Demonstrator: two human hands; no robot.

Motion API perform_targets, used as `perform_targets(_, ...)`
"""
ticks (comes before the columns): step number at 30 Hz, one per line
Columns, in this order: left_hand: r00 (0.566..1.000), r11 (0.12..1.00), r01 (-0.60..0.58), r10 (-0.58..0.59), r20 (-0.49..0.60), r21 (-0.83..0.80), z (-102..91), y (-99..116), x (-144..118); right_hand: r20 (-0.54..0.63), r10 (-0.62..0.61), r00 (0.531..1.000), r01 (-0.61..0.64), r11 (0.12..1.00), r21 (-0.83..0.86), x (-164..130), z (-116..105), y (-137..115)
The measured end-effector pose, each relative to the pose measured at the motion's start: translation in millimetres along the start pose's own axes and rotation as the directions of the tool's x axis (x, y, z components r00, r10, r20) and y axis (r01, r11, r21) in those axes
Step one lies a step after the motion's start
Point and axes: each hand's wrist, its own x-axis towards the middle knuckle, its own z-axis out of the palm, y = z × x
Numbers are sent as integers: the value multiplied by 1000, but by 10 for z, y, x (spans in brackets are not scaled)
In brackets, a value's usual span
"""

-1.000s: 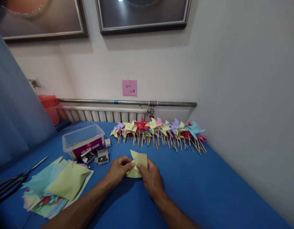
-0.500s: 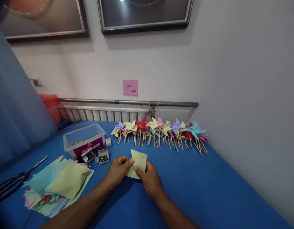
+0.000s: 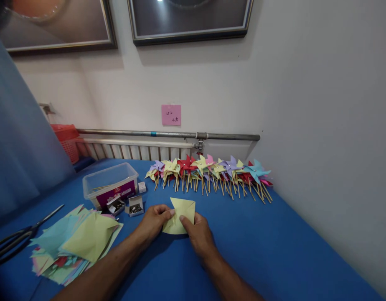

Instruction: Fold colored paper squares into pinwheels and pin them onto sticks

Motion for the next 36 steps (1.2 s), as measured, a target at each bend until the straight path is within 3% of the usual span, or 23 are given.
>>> perform_targets(3,1000,1000,0,1,-15,25,22,-30,-10,49,-10,999,10,1000,6,-17,10,-9)
perform_targets(9,988,942,-100,133,-81,321,45,-23,-89,104,-42,994,46,998,-32,-71,28,-76)
perform_targets(14,979,906,-107,168,-117,410,49,12,-114,112,-49,992,51,999,-16,-50,26,-54)
perform_targets(24,980,933,-132,175,-99,335,92,-28,-136,7,-22,1000,22,997,-75,-70,42,-72)
perform_targets(28,990,963,-100,123,-76,252,51,-27,-93,-31,-8,999,5,996,-85,-18,7,-24)
perform_targets(33,993,1000,-16,17,115,-12,-56,92,-60,-51,-5,999,2,998,-57,12,-30,-28)
perform_targets(36,986,1000,-6,6,167,2,-105,153,-55,-42,-9,999,8,999,-33,-21,-20,-85)
